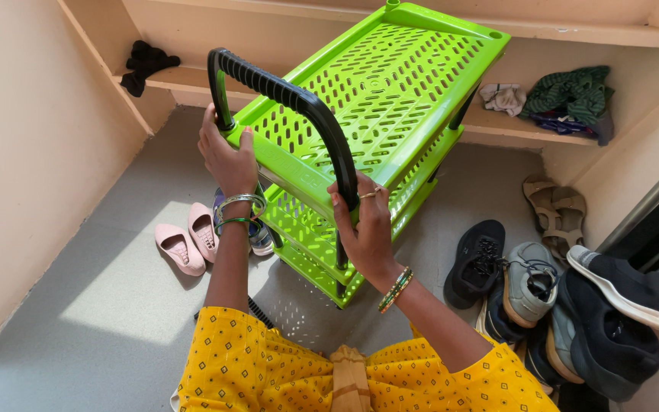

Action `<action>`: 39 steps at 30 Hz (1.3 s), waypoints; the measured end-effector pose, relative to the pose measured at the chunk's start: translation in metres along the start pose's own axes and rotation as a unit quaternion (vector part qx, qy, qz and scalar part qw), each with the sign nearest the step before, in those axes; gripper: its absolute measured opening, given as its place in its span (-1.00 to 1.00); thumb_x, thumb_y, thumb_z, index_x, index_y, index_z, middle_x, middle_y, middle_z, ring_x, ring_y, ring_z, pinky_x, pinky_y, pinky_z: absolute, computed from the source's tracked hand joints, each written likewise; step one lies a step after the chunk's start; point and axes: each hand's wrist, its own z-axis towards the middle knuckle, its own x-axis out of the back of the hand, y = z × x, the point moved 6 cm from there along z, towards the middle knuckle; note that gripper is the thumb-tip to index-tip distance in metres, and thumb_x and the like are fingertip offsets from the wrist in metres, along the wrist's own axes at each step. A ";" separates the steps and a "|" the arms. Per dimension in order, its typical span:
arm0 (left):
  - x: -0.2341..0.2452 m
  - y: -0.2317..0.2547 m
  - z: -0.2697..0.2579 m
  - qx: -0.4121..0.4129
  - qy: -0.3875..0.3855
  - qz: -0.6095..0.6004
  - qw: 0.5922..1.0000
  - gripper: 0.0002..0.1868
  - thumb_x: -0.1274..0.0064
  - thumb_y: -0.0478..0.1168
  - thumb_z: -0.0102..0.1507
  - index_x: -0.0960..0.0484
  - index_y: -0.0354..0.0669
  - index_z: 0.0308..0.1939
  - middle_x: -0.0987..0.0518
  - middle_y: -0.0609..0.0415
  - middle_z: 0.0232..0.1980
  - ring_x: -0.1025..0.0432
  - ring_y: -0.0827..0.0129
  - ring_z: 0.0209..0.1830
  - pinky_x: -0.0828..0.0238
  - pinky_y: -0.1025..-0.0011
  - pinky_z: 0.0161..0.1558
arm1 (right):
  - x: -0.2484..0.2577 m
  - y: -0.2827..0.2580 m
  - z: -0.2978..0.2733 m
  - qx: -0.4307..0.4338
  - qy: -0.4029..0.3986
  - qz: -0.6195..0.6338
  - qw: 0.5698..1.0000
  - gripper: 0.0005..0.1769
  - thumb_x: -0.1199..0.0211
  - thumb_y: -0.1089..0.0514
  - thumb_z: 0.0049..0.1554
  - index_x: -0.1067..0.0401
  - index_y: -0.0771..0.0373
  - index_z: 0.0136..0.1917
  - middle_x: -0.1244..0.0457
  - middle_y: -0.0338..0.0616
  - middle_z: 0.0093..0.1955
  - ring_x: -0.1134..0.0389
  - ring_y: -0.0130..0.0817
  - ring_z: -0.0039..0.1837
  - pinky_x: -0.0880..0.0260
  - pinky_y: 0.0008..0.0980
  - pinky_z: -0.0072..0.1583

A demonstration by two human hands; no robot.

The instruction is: The person assembles a green plastic shoe rack by inserting black metal legs into the tray corners and attaching a curved handle. They wipe the floor with a cloth, then connect the legs and handle to the trays, adjusting the rack's position.

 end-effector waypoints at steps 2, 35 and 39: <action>0.001 -0.001 -0.001 -0.001 -0.001 0.012 1.000 -0.27 -0.20 -0.17 0.28 -0.24 0.03 0.50 -0.43 0.00 0.38 -0.29 0.03 0.40 -0.18 -0.02 0.34 | 0.000 0.000 0.000 0.004 0.006 -0.004 1.000 -0.87 -0.15 0.22 0.32 -0.33 0.20 0.15 -0.35 -0.19 0.01 -0.33 -0.17 0.09 -0.16 -0.19 0.28; 0.119 -0.012 0.013 0.062 -0.053 -0.205 0.975 -0.73 -0.25 -0.33 0.22 -0.44 -0.23 -0.46 -0.46 0.22 -0.55 -0.41 0.53 -0.58 -0.30 0.48 -0.48 | -0.008 0.018 -0.012 0.000 0.020 0.076 0.997 -0.54 -0.57 0.17 0.05 -0.35 0.28 0.07 -0.31 -0.23 -0.17 -0.40 -0.42 -0.13 -0.44 -0.37 -0.02; 0.098 0.019 0.007 0.060 -0.109 -0.212 0.969 -0.82 -0.26 -0.32 0.19 -0.53 -0.23 -0.28 -0.50 0.23 -0.50 -0.40 0.56 -0.57 -0.30 0.52 -0.52 | 0.014 0.058 0.004 0.053 0.073 -0.055 0.994 -0.64 -0.56 0.09 0.14 -0.45 0.27 0.05 -0.31 -0.07 0.02 -0.37 -0.22 0.06 -0.40 -0.21 0.11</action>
